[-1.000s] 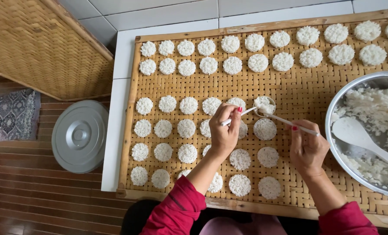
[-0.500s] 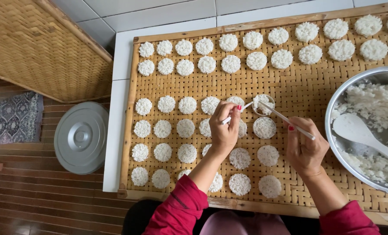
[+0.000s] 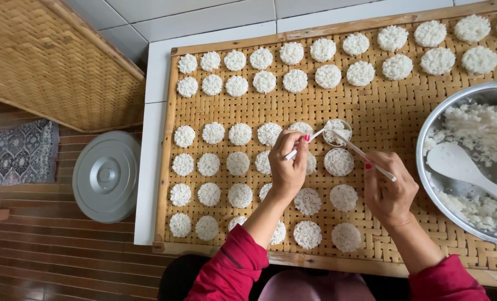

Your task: Make small circular rice cakes by scooping rice into a mold on a bamboo tray

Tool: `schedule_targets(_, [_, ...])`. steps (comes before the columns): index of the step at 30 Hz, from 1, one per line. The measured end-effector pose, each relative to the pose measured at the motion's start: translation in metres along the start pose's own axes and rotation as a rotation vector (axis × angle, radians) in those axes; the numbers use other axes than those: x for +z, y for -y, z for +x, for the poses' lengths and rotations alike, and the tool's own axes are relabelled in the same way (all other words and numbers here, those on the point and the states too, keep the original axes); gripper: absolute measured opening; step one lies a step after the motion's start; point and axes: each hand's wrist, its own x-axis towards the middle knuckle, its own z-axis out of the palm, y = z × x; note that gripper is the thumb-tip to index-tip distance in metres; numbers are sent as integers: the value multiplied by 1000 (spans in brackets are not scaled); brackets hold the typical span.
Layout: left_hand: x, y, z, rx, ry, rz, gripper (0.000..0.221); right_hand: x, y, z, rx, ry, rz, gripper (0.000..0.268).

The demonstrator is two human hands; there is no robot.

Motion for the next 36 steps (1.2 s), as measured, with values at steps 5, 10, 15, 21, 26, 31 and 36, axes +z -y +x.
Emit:
schedule_targets(5, [-2, -8, 0, -7, -10, 4, 14, 1, 16, 8, -18, 28, 7, 12])
schedule_targets(10, [-4, -19, 0, -19, -3, 22, 14, 0, -9, -8, -47, 10, 3, 12])
schedule_targets(15, [-4, -23, -5, -25, 9, -4, 14, -7, -1, -5, -122, 13, -105, 13])
schedule_targets(21, [-1, -23, -8, -14, 23, -2, 13, 1, 9, -1, -92, 55, -59, 12])
schedule_targets(26, [-1, -20, -8, -7, 33, 10, 13, -4, 4, -2, -119, 22, -49, 13])
schedule_targets(31, [0, -21, -8, -11, 53, -3, 12, 0, 2, -1, -88, 53, -60, 12])
schedule_targets(36, [-4, -36, -4, 8, 65, 32, 4, -16, 21, 4, -62, 57, -140, 24])
